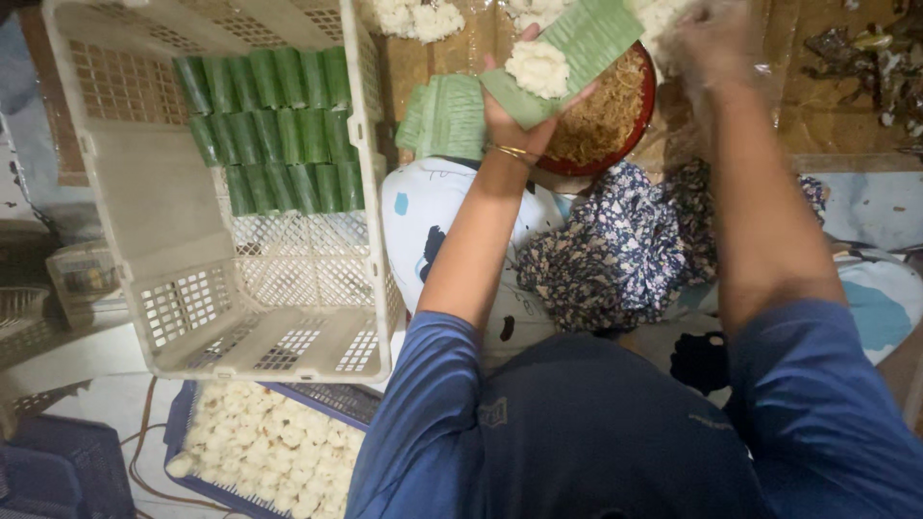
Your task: The person sits on the floor and wraps rice cakes: they take a cut banana leaf piece, place a portion of white rice on it, add a scoop of brown filling from a bowl, fold the leaf around the rice, and place the finished wrapped roll into a plastic basket. They repeat this cycle continuously, occasionally reaching for new leaf pieces.
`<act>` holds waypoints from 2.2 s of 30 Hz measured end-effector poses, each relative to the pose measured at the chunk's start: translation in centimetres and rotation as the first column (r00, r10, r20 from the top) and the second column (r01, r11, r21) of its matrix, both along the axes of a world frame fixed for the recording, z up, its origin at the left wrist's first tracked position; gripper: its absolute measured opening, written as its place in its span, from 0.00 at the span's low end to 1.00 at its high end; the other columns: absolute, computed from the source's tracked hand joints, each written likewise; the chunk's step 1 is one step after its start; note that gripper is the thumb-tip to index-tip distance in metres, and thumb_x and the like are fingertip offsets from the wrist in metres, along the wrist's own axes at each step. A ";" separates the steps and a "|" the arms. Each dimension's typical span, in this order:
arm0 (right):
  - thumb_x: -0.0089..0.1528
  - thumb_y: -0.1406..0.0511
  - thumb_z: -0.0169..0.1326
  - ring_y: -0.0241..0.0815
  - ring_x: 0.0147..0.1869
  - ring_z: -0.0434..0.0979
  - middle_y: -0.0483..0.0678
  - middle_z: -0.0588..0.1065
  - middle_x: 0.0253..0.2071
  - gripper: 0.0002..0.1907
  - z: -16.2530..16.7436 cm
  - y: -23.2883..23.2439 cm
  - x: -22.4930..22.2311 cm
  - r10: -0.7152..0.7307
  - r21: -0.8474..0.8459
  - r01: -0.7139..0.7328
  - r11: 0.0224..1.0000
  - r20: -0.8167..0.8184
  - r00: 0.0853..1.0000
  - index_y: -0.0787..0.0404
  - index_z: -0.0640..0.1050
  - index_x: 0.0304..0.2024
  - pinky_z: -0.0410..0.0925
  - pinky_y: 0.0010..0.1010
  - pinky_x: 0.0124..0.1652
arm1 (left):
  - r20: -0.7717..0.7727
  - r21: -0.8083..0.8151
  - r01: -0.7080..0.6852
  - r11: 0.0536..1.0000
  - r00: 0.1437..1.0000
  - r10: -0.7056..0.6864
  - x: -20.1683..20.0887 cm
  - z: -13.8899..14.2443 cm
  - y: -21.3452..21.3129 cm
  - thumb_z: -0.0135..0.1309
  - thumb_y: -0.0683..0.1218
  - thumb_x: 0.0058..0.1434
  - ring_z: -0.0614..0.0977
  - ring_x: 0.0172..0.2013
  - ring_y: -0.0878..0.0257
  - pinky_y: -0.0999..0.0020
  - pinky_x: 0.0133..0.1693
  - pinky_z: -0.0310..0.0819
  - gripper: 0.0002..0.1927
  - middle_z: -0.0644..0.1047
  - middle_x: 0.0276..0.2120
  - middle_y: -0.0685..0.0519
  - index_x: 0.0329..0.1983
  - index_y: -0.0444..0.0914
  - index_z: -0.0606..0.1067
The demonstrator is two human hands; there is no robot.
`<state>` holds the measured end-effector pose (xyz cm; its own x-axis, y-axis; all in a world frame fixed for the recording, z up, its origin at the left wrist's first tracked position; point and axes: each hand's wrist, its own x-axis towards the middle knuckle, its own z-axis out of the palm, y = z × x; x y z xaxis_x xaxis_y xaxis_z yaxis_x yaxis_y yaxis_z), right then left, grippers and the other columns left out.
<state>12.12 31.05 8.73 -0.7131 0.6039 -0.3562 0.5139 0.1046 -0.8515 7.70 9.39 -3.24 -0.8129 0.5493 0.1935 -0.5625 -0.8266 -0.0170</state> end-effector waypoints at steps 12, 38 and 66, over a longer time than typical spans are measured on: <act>0.65 0.67 0.61 0.39 0.42 0.80 0.46 0.81 0.42 0.04 5.3 -8.3 0.2 0.579 0.086 -0.573 0.815 -0.098 0.809 0.56 0.84 0.43 0.74 0.33 0.43 | -0.097 -0.091 -0.115 0.989 0.990 0.106 0.1 -0.5 0.5 0.28 0.67 0.85 0.81 0.53 0.52 0.55 0.54 0.78 0.35 0.78 0.55 0.42 0.75 0.34 0.60; 0.69 0.66 0.55 0.63 0.45 0.79 0.64 0.77 0.43 0.09 5.3 -11.1 0.1 0.747 0.597 -0.666 0.447 0.161 0.645 0.67 0.81 0.41 0.71 0.51 0.47 | -0.047 -0.212 -0.173 0.962 0.985 0.167 -0.3 0.6 0.7 0.27 0.61 0.84 0.77 0.53 0.46 0.49 0.58 0.72 0.35 0.77 0.54 0.37 0.71 0.28 0.67; 0.63 0.67 0.59 0.58 0.47 0.79 0.62 0.78 0.45 0.09 1.8 -8.2 2.9 0.657 0.514 -0.761 0.396 0.421 0.626 0.64 0.82 0.43 0.73 0.46 0.49 | 0.240 -0.599 0.011 0.801 0.956 0.167 -0.4 0.9 0.1 0.31 0.74 0.68 0.71 0.63 0.40 0.31 0.54 0.74 0.44 0.66 0.66 0.41 0.73 0.37 0.58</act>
<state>15.05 22.86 10.58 -0.9669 -0.0007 -0.2553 0.0961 0.9255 -0.3664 7.29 9.46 -2.32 -0.8281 0.4154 -0.3763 -0.5417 -0.7658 0.3466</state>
